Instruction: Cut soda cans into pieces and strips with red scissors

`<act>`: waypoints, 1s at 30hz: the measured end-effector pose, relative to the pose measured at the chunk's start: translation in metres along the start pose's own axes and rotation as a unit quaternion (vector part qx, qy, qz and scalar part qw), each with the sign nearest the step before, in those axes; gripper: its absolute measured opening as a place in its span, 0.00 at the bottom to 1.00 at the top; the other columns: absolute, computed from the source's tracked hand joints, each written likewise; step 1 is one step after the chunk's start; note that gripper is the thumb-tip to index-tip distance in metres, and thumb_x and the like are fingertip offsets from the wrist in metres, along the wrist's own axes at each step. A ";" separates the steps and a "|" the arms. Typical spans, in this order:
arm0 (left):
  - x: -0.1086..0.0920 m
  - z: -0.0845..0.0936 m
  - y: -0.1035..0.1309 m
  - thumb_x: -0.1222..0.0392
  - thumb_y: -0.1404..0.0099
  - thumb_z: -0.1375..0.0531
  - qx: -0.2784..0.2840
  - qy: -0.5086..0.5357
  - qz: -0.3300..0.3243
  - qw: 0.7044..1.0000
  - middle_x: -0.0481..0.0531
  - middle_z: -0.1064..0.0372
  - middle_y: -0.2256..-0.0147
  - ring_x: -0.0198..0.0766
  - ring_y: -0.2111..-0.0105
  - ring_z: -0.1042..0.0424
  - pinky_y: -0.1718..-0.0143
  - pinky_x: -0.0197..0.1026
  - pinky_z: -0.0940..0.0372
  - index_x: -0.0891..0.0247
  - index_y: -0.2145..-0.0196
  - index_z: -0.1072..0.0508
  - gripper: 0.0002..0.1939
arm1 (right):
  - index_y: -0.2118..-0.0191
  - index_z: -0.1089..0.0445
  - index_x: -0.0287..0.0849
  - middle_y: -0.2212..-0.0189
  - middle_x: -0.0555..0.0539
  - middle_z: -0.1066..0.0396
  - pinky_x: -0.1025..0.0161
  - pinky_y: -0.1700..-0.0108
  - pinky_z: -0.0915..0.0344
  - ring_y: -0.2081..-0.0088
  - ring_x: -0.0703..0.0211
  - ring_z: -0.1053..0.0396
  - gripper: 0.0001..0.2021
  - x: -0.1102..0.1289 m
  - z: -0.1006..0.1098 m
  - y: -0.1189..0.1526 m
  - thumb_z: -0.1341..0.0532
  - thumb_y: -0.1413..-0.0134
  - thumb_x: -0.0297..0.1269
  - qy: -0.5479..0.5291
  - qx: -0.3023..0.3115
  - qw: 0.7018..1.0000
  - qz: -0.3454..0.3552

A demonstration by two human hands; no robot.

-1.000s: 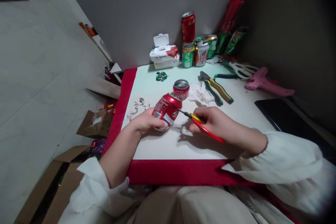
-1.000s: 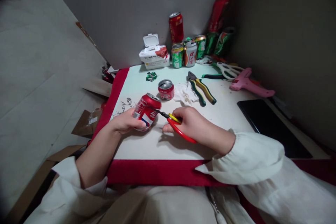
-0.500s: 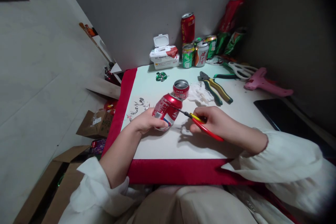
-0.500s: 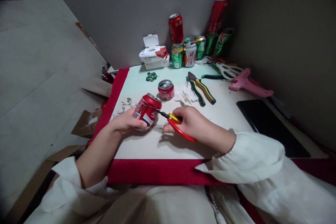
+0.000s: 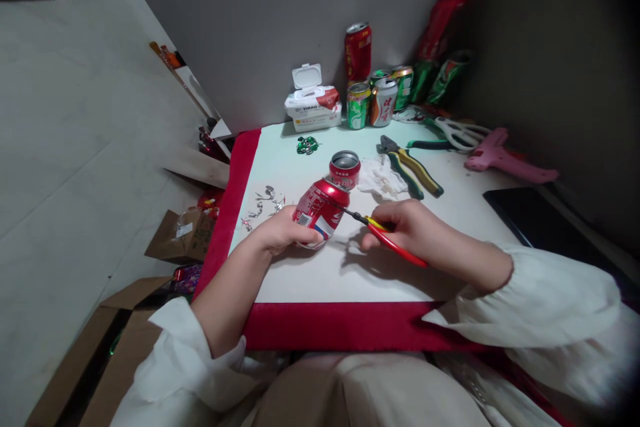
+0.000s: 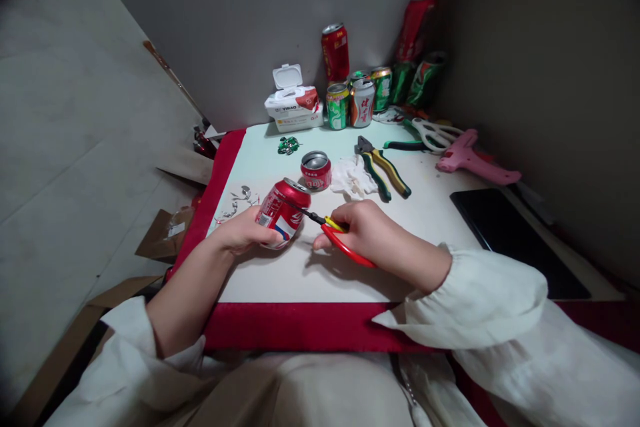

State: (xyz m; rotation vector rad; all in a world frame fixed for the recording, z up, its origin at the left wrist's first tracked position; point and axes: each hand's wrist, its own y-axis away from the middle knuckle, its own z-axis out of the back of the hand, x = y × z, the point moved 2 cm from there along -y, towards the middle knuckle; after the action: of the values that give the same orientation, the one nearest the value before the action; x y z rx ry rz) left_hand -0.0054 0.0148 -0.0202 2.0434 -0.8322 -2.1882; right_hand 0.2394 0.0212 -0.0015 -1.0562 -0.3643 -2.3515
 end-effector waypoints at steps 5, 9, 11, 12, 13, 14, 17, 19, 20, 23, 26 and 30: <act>-0.002 -0.002 0.001 0.62 0.62 0.29 -0.023 -0.016 0.005 1.000 0.49 0.31 0.75 0.34 0.75 0.36 0.71 0.39 0.45 0.68 0.70 0.26 0.19 | 0.76 0.33 0.42 0.77 0.49 0.35 0.61 0.72 0.48 0.73 0.60 0.42 0.30 0.003 -0.002 0.001 0.37 0.54 0.69 -0.023 0.011 0.999 -0.032; -0.003 -0.005 0.000 0.62 0.62 0.29 -0.019 -0.013 0.001 1.000 0.51 0.30 0.72 0.35 0.74 0.35 0.70 0.39 0.43 0.68 0.63 0.25 0.25 | 0.77 0.34 0.42 0.79 0.49 0.37 0.60 0.72 0.49 0.73 0.60 0.44 0.31 0.004 -0.002 0.002 0.40 0.52 0.70 -0.007 -0.001 0.999 -0.038; -0.005 -0.006 0.001 0.62 0.62 0.30 -0.028 -0.021 0.003 0.999 0.50 0.30 0.73 0.34 0.75 0.36 0.71 0.39 0.44 0.68 0.64 0.26 0.24 | 0.79 0.35 0.42 0.80 0.50 0.39 0.60 0.71 0.49 0.74 0.60 0.45 0.32 0.006 -0.001 0.003 0.41 0.51 0.71 0.008 -0.004 0.999 -0.031; -0.006 -0.007 0.001 0.62 0.62 0.30 -0.036 -0.030 0.006 0.999 0.49 0.32 0.75 0.33 0.76 0.37 0.72 0.38 0.45 0.67 0.66 0.27 0.22 | 0.79 0.36 0.42 0.80 0.50 0.39 0.60 0.71 0.49 0.74 0.60 0.45 0.32 0.006 -0.001 0.003 0.42 0.51 0.72 0.015 -0.007 1.000 -0.026; -0.007 -0.008 0.003 0.62 0.62 0.31 -0.043 -0.039 0.009 0.998 0.47 0.33 0.76 0.33 0.77 0.38 0.73 0.38 0.46 0.67 0.68 0.27 0.20 | 0.79 0.36 0.42 0.80 0.50 0.39 0.60 0.71 0.48 0.73 0.60 0.44 0.32 0.007 0.000 0.003 0.42 0.51 0.72 0.019 -0.010 1.000 -0.022; -0.008 -0.009 0.004 0.62 0.62 0.31 -0.050 -0.048 0.010 0.998 0.47 0.34 0.77 0.32 0.77 0.39 0.73 0.38 0.46 0.67 0.70 0.28 0.18 | 0.79 0.36 0.42 0.79 0.50 0.39 0.60 0.71 0.48 0.73 0.60 0.44 0.32 0.007 0.001 0.002 0.42 0.51 0.72 0.020 -0.012 1.000 -0.021; -0.013 -0.013 0.008 0.63 0.60 0.32 -0.064 -0.064 -0.005 0.996 0.46 0.34 0.77 0.32 0.76 0.39 0.72 0.37 0.45 0.66 0.71 0.29 0.16 | 0.77 0.36 0.43 0.79 0.50 0.39 0.61 0.72 0.48 0.74 0.61 0.44 0.32 0.006 0.001 0.002 0.40 0.54 0.72 0.012 -0.011 1.000 -0.023; -0.015 -0.015 0.010 0.63 0.60 0.33 -0.071 -0.075 -0.019 0.994 0.46 0.34 0.75 0.32 0.75 0.38 0.71 0.38 0.43 0.66 0.71 0.29 0.15 | 0.77 0.37 0.43 0.79 0.51 0.40 0.61 0.72 0.48 0.74 0.61 0.45 0.32 0.005 0.001 0.002 0.40 0.54 0.72 0.009 -0.013 1.000 -0.024; -0.016 -0.016 0.011 0.63 0.59 0.33 -0.072 -0.082 -0.023 0.994 0.46 0.33 0.75 0.32 0.74 0.37 0.70 0.38 0.43 0.66 0.70 0.29 0.16 | 0.78 0.37 0.43 0.79 0.51 0.40 0.61 0.72 0.49 0.74 0.61 0.45 0.32 0.004 0.001 0.002 0.41 0.53 0.72 0.011 -0.016 1.000 -0.021; -0.016 -0.016 0.011 0.62 0.59 0.33 -0.077 -0.106 -0.026 0.991 0.47 0.33 0.74 0.34 0.74 0.37 0.70 0.39 0.43 0.66 0.70 0.29 0.15 | 0.80 0.39 0.43 0.80 0.51 0.42 0.61 0.72 0.50 0.74 0.61 0.46 0.32 0.005 0.001 0.002 0.41 0.50 0.71 0.023 -0.026 0.999 -0.010; -0.016 -0.016 0.012 0.61 0.58 0.34 -0.094 -0.131 -0.030 0.986 0.48 0.33 0.74 0.34 0.73 0.37 0.69 0.39 0.42 0.67 0.70 0.28 0.15 | 0.79 0.39 0.43 0.80 0.50 0.41 0.61 0.72 0.49 0.74 0.61 0.46 0.32 0.007 0.001 0.002 0.42 0.50 0.72 0.028 -0.027 0.999 -0.005; -0.015 -0.019 0.013 0.62 0.56 0.35 -0.124 -0.159 -0.049 0.978 0.47 0.33 0.74 0.33 0.74 0.37 0.69 0.39 0.41 0.66 0.70 0.27 0.12 | 0.78 0.39 0.43 0.79 0.50 0.41 0.60 0.72 0.49 0.74 0.61 0.46 0.32 0.008 -0.001 0.001 0.43 0.51 0.73 0.032 -0.021 0.999 -0.024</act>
State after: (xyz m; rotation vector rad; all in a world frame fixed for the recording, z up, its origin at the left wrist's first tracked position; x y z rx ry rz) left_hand 0.0100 0.0028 -0.0009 1.6801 -0.4499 -2.5653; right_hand 0.2351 0.0177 0.0039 -0.9977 -0.3212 -2.4386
